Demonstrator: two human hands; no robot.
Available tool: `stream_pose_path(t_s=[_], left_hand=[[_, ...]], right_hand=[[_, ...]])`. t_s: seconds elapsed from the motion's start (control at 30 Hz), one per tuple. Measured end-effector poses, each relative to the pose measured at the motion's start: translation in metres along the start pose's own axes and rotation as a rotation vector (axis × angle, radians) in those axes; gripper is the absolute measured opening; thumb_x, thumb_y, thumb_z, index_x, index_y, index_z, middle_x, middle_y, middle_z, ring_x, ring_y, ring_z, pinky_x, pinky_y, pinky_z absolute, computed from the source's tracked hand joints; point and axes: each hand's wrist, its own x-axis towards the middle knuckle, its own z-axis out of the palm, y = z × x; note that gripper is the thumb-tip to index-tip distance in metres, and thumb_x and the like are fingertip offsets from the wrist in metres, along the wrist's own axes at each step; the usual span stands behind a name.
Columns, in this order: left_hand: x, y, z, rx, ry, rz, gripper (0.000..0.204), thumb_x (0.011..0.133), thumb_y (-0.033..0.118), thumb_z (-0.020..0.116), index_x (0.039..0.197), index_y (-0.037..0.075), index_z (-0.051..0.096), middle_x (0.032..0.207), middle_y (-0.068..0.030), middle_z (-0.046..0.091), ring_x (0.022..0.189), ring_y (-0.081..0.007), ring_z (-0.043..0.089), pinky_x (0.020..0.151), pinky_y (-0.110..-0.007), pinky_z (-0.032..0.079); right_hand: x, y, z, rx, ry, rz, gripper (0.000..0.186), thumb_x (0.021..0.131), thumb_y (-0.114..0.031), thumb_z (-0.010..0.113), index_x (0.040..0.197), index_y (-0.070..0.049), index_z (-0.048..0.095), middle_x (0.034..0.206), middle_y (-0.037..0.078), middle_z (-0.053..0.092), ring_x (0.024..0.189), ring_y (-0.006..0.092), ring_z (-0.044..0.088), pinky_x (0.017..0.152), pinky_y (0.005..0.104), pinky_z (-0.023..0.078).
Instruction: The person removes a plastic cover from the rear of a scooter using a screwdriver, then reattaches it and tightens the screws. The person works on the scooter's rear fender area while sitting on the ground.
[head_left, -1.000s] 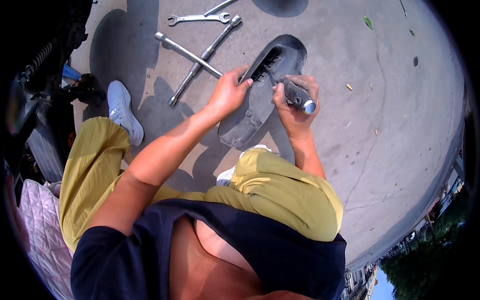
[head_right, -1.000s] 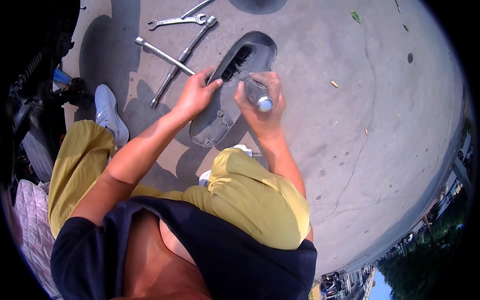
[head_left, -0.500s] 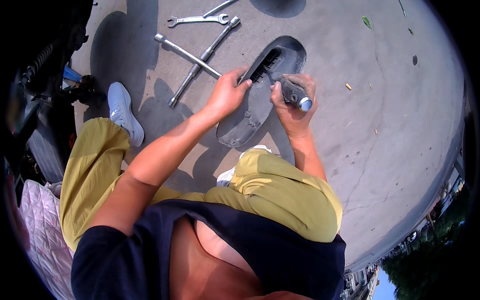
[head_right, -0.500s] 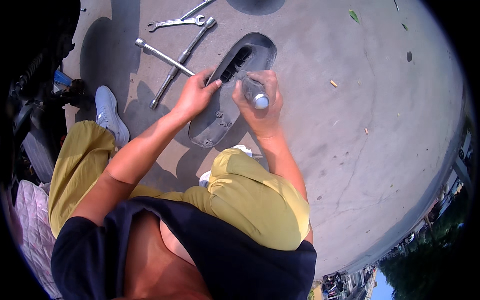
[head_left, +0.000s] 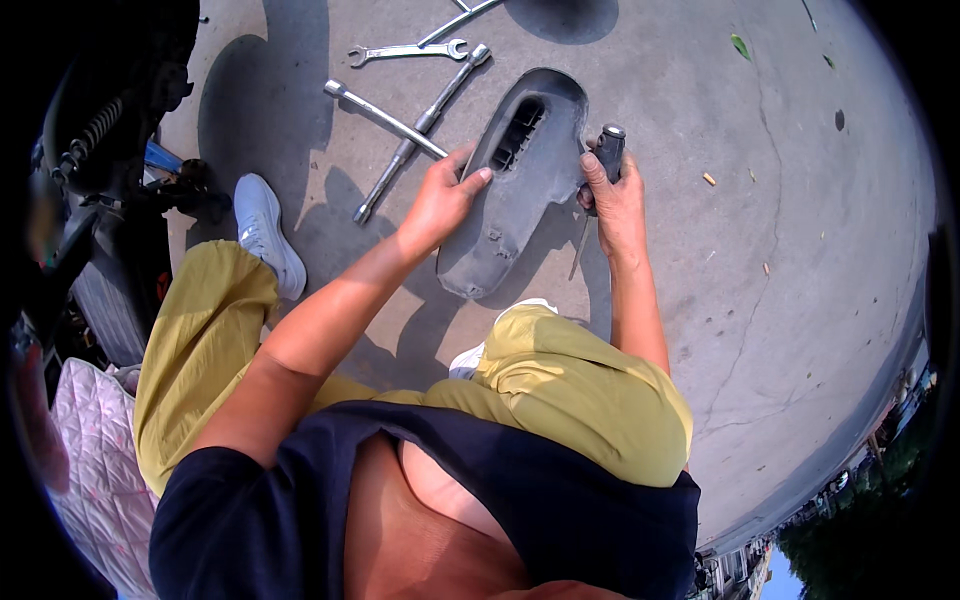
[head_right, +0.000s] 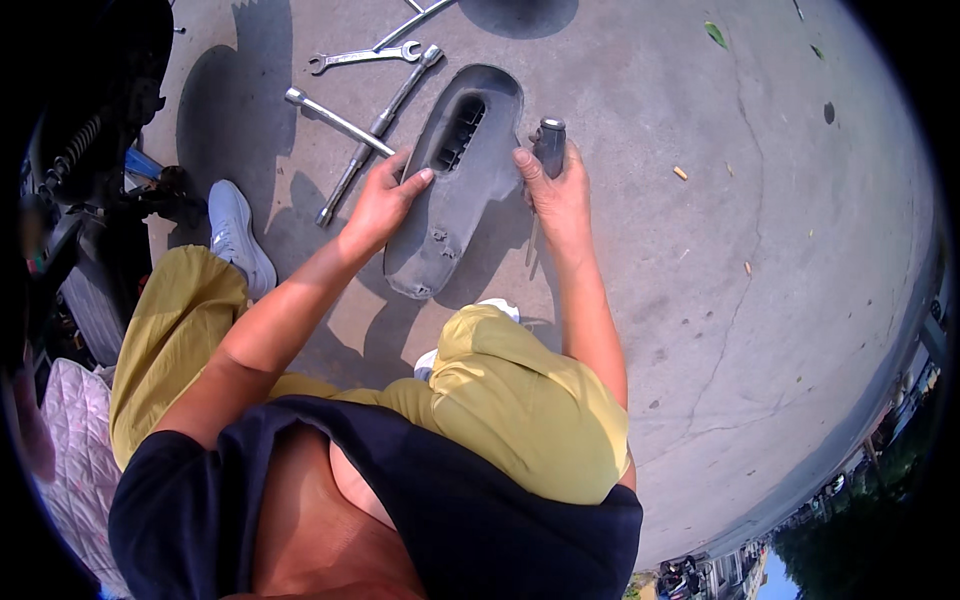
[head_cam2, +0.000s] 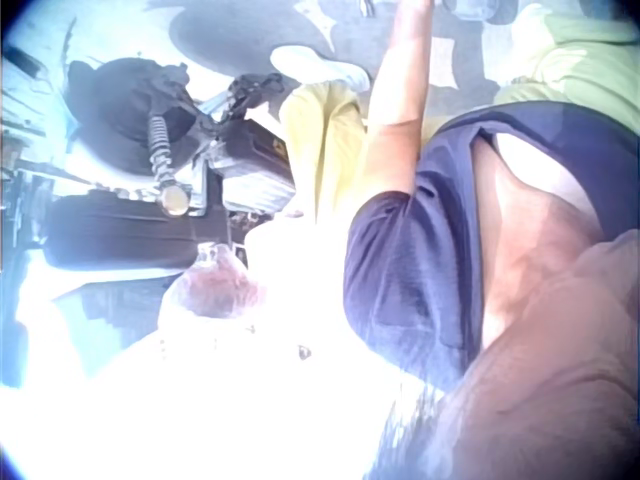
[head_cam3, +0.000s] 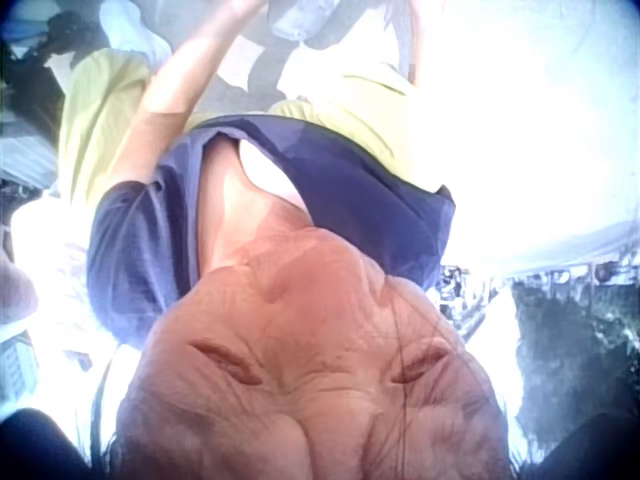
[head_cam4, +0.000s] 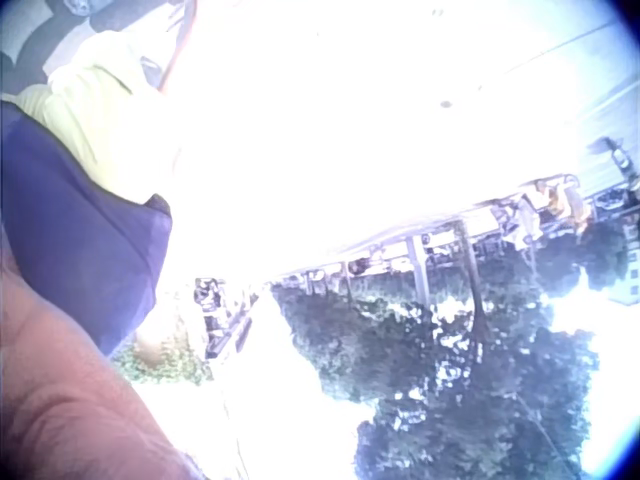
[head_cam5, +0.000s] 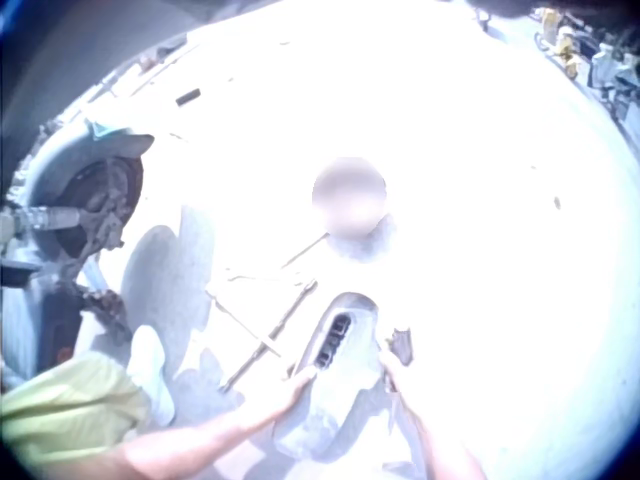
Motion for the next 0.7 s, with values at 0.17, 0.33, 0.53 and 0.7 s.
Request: stream_pose_path(t_s=[0.17, 0.33, 0.53, 0.7], left_hand=[[0.002, 0.007, -0.015, 0.088, -0.055, -0.089, 0.033, 0.086, 0.016, 0.064, 0.112, -0.003, 0.056, 0.09, -0.0096, 0.065, 0.076, -0.0114, 0.061, 0.068, -0.027, 0.05], [0.031, 0.025, -0.025, 0.441, 0.177, 0.101, 0.04, 0.072, 0.018, 0.075, 0.103, -0.002, 0.059, 0.08, -0.0123, 0.066, 0.073, -0.0174, 0.064, 0.065, -0.03, 0.051], [0.058, -0.025, -0.04, -0.219, 0.034, 0.195, 0.023, 0.083, 0.014, 0.062, 0.103, 0.005, 0.057, 0.099, -0.009, 0.063, 0.087, -0.0192, 0.061, 0.068, -0.036, 0.051], [0.064, -0.017, -0.045, -0.626, -0.043, -0.05, 0.024, 0.085, 0.021, 0.06, 0.102, 0.005, 0.058, 0.094, -0.0078, 0.06, 0.081, -0.0191, 0.057, 0.067, -0.035, 0.047]], right_hand=[[-0.005, 0.004, 0.013, -0.293, 0.012, -0.114, 0.028, 0.075, -0.014, 0.071, 0.091, 0.0, 0.055, 0.069, 0.001, 0.055, 0.061, 0.009, 0.052, 0.056, 0.0246, 0.043], [-0.039, -0.006, 0.057, -0.519, -0.081, -0.424, 0.032, 0.071, -0.012, 0.073, 0.092, 0.001, 0.053, 0.082, 0.011, 0.057, 0.07, 0.0247, 0.058, 0.065, 0.0357, 0.048], [-0.04, -0.01, 0.081, -0.368, -0.405, -0.531, 0.039, 0.075, -0.025, 0.073, 0.094, 0.001, 0.052, 0.088, 0.014, 0.051, 0.078, 0.0322, 0.056, 0.07, 0.039, 0.046], [-0.032, -0.022, 0.059, -0.136, -0.298, -0.292, 0.037, 0.082, -0.033, 0.068, 0.091, 0.001, 0.054, 0.087, 0.01, 0.053, 0.079, 0.0206, 0.054, 0.07, 0.0343, 0.045]])
